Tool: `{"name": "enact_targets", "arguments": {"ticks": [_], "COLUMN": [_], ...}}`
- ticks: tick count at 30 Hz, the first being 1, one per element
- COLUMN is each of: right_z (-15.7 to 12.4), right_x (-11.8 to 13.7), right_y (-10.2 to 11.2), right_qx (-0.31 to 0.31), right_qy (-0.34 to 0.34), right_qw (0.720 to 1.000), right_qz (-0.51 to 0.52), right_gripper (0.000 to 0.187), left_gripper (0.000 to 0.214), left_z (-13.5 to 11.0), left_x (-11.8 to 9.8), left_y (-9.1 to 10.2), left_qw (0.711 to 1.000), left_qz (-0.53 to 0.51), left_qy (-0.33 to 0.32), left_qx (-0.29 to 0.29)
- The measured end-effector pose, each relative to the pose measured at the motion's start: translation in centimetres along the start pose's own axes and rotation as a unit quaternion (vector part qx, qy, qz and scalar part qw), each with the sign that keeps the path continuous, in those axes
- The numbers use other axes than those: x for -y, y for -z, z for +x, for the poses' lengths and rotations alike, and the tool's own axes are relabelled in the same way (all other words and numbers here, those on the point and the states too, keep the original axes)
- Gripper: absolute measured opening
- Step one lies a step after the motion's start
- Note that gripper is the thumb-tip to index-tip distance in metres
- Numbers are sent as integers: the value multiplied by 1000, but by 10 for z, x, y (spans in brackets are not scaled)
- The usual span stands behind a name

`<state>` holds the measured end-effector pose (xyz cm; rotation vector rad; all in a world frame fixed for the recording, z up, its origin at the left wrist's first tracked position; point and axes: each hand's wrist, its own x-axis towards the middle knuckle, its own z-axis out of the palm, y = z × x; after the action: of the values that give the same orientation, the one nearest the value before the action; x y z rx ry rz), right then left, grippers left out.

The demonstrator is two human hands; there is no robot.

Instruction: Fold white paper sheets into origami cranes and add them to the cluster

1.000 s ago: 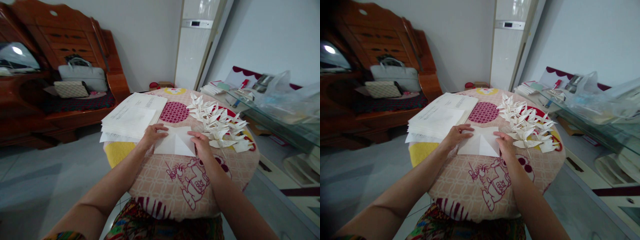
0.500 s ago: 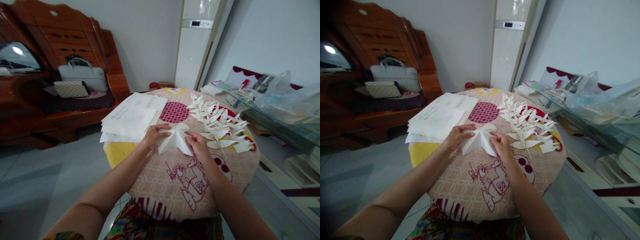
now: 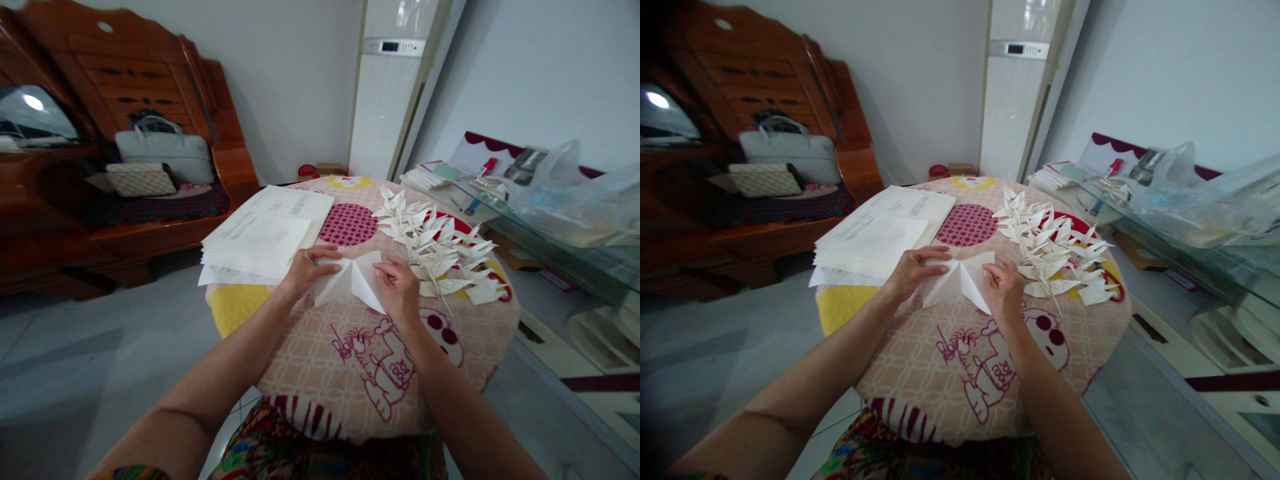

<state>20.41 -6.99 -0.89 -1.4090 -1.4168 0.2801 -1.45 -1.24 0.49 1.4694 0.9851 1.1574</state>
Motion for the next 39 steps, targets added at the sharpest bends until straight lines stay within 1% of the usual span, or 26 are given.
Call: {"name": "enact_targets", "arguments": {"ticks": [2, 4, 6, 9, 11, 13, 16, 18, 21, 23, 26, 30, 33, 36, 38, 39], "right_z": [1, 4, 11, 22, 26, 26, 19, 16, 16, 18, 20, 22, 25, 29, 31, 32], "right_x": [0, -3, -6, -10, -13, -17, -21, -20, -15, -12, -15, -21, -22, -21, -20, -20], "right_y": [-3, -7, -9, -10, -9, -8, -5, -5, -8, -13, -17, -14, -12, -13, -15, -17], "right_qx": [13, 25, 20, 2, 3, 15, 45, 63, 77, 72, 57, 64, 71, 70, 68, 71], "right_qy": [-16, -42, -70, -98, -105, -113, -119, -110, -86, -84, -97, -86, -73, -66, -81, -99], "right_qw": [1000, 997, 991, 975, 969, 970, 976, 980, 984, 982, 976, 978, 985, 987, 985, 982], "right_qz": [17, 60, 113, 199, 224, 217, 179, 152, 136, 151, 187, 180, 143, 127, 136, 147], "right_gripper": [17, 16, 17, 19, 18, 18, 21, 23, 21, 19, 16, 14, 15, 16, 16, 15], "left_gripper": [26, 27, 31, 38, 37, 34, 33, 32, 34, 40, 48, 52, 53, 50, 48, 47], "left_z": [1, 5, 12, 24, 29, 30, 25, 22, 20, 21, 22, 23, 28, 35, 38, 39], "left_x": [0, -2, -5, -12, -15, -14, -7, -1, 3, 3, 0, -1, 4, 12, 16, 17], "left_y": [1, 2, 3, 5, 7, 9, 11, 11, 12, 14, 17, 19, 20, 22, 23, 22], "left_qw": [1000, 999, 993, 974, 967, 967, 976, 987, 996, 993, 987, 979, 973, 968, 966, 966], "left_qz": [-15, -40, -74, -114, -110, -96, -70, -34, 30, 61, 90, 124, 160, 193, 209, 216], "left_qy": [6, 28, 85, 188, 217, 221, 192, 139, 37, -7, -41, -88, -92, -63, -49, -47], "left_qx": [7, 12, 24, 57, 76, 84, 82, 76, 81, 100, 128, 139, 136, 148, 143, 133]}}
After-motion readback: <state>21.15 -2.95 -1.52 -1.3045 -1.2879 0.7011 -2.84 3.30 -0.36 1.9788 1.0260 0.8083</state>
